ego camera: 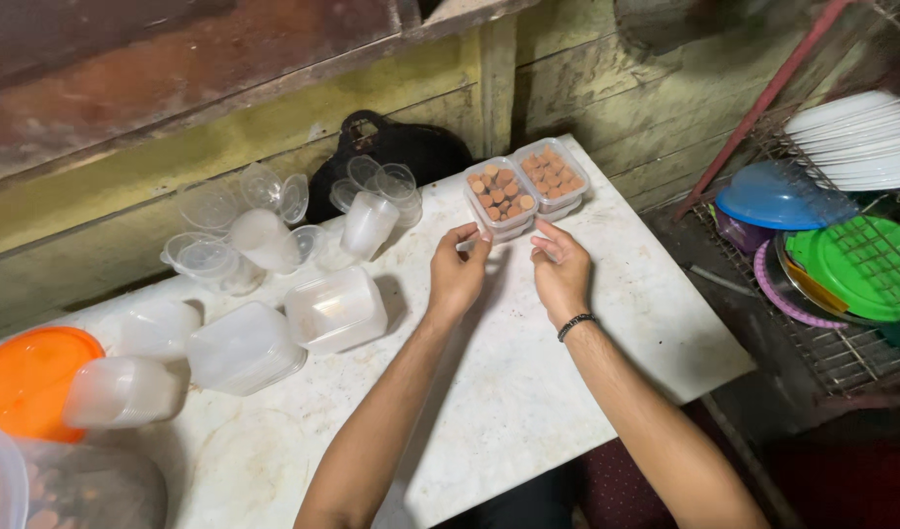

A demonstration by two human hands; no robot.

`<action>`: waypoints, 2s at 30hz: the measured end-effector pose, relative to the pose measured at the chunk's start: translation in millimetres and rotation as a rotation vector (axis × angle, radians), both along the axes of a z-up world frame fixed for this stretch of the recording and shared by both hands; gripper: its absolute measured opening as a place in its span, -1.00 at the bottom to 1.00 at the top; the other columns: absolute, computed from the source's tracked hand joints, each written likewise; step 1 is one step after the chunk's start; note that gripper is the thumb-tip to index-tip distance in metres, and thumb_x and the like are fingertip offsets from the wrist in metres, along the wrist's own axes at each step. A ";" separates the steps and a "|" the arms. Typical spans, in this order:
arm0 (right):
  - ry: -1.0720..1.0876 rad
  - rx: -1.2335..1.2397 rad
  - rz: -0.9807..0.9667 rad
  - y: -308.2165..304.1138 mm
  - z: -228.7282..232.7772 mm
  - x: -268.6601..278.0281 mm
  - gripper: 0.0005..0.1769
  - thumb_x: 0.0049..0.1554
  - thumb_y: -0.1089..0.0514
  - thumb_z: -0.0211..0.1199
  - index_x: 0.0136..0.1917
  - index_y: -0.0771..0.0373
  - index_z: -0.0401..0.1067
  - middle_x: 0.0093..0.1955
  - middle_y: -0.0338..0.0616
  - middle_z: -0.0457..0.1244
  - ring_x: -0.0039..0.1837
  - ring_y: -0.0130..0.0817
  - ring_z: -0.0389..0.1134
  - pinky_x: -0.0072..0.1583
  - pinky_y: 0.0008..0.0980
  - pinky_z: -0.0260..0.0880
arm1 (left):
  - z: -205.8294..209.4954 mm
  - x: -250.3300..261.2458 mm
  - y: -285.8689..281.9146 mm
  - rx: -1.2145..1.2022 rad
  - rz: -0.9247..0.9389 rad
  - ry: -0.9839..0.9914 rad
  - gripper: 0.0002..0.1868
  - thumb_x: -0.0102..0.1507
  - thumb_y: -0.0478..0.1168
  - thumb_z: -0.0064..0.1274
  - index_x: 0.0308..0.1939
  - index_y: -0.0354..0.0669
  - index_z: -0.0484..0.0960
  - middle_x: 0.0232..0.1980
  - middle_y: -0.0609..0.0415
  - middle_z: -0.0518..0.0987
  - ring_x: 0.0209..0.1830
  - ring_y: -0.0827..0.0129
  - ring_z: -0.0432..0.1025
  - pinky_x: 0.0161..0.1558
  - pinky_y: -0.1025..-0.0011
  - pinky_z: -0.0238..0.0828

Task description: The person takes incense cones from a large tub and places them into small plastic containers, then presses the lids closed.

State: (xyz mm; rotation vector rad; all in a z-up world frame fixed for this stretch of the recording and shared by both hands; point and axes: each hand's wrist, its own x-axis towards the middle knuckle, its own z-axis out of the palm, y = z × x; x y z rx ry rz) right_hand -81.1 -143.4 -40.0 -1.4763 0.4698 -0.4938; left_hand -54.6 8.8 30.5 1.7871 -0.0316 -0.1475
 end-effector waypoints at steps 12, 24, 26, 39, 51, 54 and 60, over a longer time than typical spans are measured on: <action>-0.323 -0.284 0.335 123.0 80.4 -79.4 -0.67 0.12 0.52 0.26 0.14 0.32 0.54 0.08 -0.07 0.35 0.05 -0.41 0.34 -0.03 -0.56 0.42 | 34.5 -129.1 146.0 -0.042 -0.034 -0.554 -0.71 0.25 -0.31 0.23 0.06 -0.16 0.66 0.01 0.00 0.60 -0.31 0.29 0.50 -0.34 0.48 0.47; -0.236 -1.285 0.707 204.0 112.1 -47.3 -0.85 0.15 0.27 0.29 0.01 0.24 0.60 -0.07 -0.14 0.34 0.10 -0.22 0.30 0.16 -0.26 0.32 | 32.1 -110.2 271.2 0.463 0.120 -0.658 -0.44 0.08 -0.31 0.40 0.14 -0.21 0.59 0.11 0.01 0.46 0.09 0.05 0.43 0.12 0.14 0.32; -0.241 -1.274 0.735 203.1 111.9 -43.8 -0.87 0.15 0.29 0.29 -0.01 0.25 0.59 -0.10 -0.11 0.34 0.08 -0.17 0.32 0.14 -0.26 0.35 | 34.6 -100.2 270.4 0.513 0.071 -0.665 -0.36 0.08 -0.28 0.41 0.22 -0.21 0.53 0.16 0.00 0.44 0.18 0.05 0.37 0.21 0.10 0.21; -0.241 -1.272 0.809 203.2 118.0 -36.2 -0.92 0.15 0.33 0.26 -0.08 0.29 0.55 -0.10 -0.10 0.35 0.06 -0.19 0.39 0.12 -0.32 0.44 | 41.7 -55.5 256.2 0.649 -0.166 -0.518 0.06 0.13 -0.06 0.42 0.55 -0.31 0.11 0.31 -0.35 0.47 0.36 -0.06 0.33 0.34 -0.06 -0.08; -0.291 -1.264 0.786 203.9 114.8 -37.5 -0.91 0.20 0.32 0.20 -0.07 0.32 0.53 -0.16 -0.10 0.31 0.01 -0.24 0.36 0.06 -0.38 0.43 | 41.8 -59.8 258.1 0.578 -0.139 -0.494 0.17 0.11 -0.08 0.44 0.58 -0.33 -0.03 0.28 -0.35 0.50 0.33 -0.07 0.33 0.31 -0.05 -0.13; -0.377 -1.291 0.763 201.1 104.2 -35.7 -0.93 0.20 0.30 0.21 -0.04 0.31 0.50 -0.14 -0.09 0.28 0.03 -0.19 0.35 0.07 -0.34 0.44 | 48.9 -62.8 257.8 0.564 -0.139 -0.471 0.17 0.10 -0.09 0.45 0.57 -0.35 -0.03 0.29 -0.34 0.50 0.35 -0.08 0.32 0.31 -0.06 -0.14; -0.437 -1.326 0.765 203.7 102.7 -36.1 -0.95 0.21 0.31 0.18 -0.08 0.32 0.46 -0.17 -0.12 0.23 0.01 -0.22 0.32 0.06 -0.35 0.41 | 53.0 -60.2 257.9 0.520 -0.142 -0.439 0.28 0.05 -0.02 0.49 0.57 -0.37 -0.09 0.30 -0.34 0.51 0.35 -0.09 0.31 0.32 -0.07 -0.16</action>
